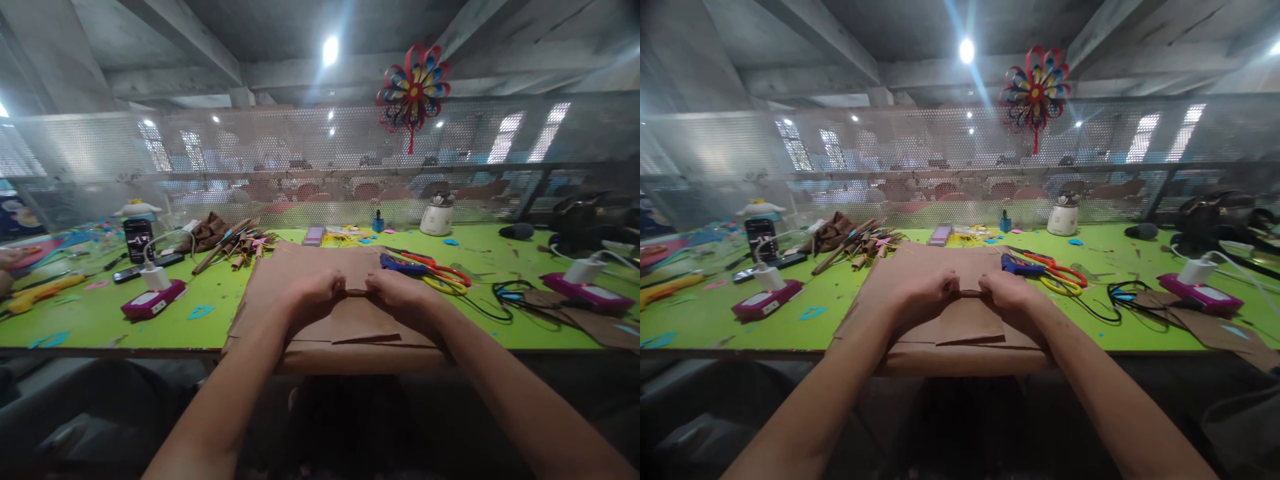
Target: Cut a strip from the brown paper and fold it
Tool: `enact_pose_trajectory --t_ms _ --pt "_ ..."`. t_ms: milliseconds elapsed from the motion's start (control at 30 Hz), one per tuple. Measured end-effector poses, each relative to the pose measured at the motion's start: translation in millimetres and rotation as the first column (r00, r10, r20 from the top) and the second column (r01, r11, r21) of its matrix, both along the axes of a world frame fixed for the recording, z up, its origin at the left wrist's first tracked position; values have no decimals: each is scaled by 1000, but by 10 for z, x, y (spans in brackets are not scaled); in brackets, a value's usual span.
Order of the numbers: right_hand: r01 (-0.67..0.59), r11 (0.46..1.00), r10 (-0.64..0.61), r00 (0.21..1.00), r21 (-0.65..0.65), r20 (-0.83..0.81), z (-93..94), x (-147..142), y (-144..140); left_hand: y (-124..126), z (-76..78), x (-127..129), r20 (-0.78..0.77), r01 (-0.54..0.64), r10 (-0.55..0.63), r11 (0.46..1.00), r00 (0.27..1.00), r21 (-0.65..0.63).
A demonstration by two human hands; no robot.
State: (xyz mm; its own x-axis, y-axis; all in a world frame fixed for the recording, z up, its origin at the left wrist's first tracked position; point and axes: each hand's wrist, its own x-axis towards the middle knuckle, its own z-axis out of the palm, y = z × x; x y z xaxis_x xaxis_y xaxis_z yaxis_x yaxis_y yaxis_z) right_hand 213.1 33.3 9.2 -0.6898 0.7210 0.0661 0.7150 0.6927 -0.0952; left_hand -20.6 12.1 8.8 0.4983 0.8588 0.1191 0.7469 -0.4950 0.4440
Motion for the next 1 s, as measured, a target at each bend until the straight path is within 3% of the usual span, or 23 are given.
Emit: enact_pose_trajectory --t_ms 133,233,367,533,667,767,1000 --pt "41 993 -44 999 107 24 -27 -54 -96 -106 113 75 -88 51 -40 991 995 121" --pt "59 985 -67 997 161 45 -54 -96 -123 -79 110 107 -83 14 -9 998 996 62" --pt "48 967 -58 998 252 33 -43 -171 -138 24 50 101 69 -30 30 1000 997 2" --pt "56 921 -21 995 385 -94 2 -260 -185 183 93 56 116 37 -30 998 993 -58" --pt "88 896 -34 991 434 -131 29 -300 -215 168 131 8 186 129 -106 985 977 -116" --pt "92 883 -27 989 461 -147 45 -314 -229 114 108 -16 261 116 -88 989 961 -93" --pt "112 879 -25 981 463 -191 37 -303 -187 139 68 9 406 143 -26 954 914 -261"
